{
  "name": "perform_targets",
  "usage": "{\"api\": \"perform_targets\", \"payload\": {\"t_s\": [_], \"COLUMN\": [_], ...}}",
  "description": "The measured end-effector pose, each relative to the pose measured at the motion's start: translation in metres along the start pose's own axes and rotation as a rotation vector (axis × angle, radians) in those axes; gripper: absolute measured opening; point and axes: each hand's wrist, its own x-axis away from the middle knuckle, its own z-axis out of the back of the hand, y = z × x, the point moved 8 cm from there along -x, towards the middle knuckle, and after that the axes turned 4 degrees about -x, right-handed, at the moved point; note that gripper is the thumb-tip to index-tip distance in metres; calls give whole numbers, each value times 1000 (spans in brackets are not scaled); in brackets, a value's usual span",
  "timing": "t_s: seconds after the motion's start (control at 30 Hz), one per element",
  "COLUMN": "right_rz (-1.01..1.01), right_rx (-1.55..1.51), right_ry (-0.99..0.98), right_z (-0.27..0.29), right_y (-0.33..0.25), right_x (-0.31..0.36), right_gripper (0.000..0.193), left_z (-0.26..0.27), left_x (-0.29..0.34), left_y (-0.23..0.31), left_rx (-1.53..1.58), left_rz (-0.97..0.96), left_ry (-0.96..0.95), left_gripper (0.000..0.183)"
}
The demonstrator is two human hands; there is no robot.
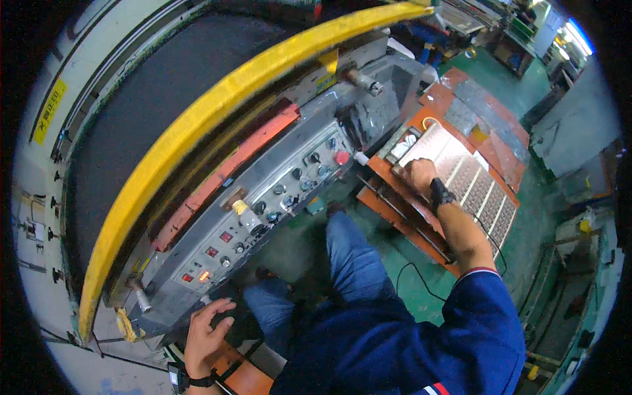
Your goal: Operates an industrial printing press by loading panels and inspecting printed output sheets.
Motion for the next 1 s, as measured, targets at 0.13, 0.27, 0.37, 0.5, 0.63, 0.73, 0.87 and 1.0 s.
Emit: {"api": "perform_targets", "payload": {"t_s": [0.13,0.27,0.37,0.5,0.63,0.73,0.87,1.0], "right_rz": [156,236,132,238,321,101,600,562], "right_rx": [-51,36,9,-453,-760,90,-1728,-1882], "right_ry": [578,1040,1208,1491,1464,1485,737,496], "right_z": [107,254,349,421,441,434,379,314], "right_y": [-7,6,10,12,29,0,0,-55], "right_x": [69,183,271,357,369,353,255,196], "right_gripper": [21,23,13,23,25,28,29,31], "left_z": [-7,-20,-34,-50,-58,-58,-55,-12], "left_x": [-11,-30,-50,-69,-86,-88,-75,-50], "left_y": [9,21,45,102,146,148,107,40], "left_rx": [-39,29,20,-19,52,134,415,605], "left_rz": [-83,-140,-256,-523,-683,-685,-520,-321], "left_ry": [-51,-102,-123,-133,65,206,223,430], "left_gripper": [39,41,41,41,59,76,46,12]}}
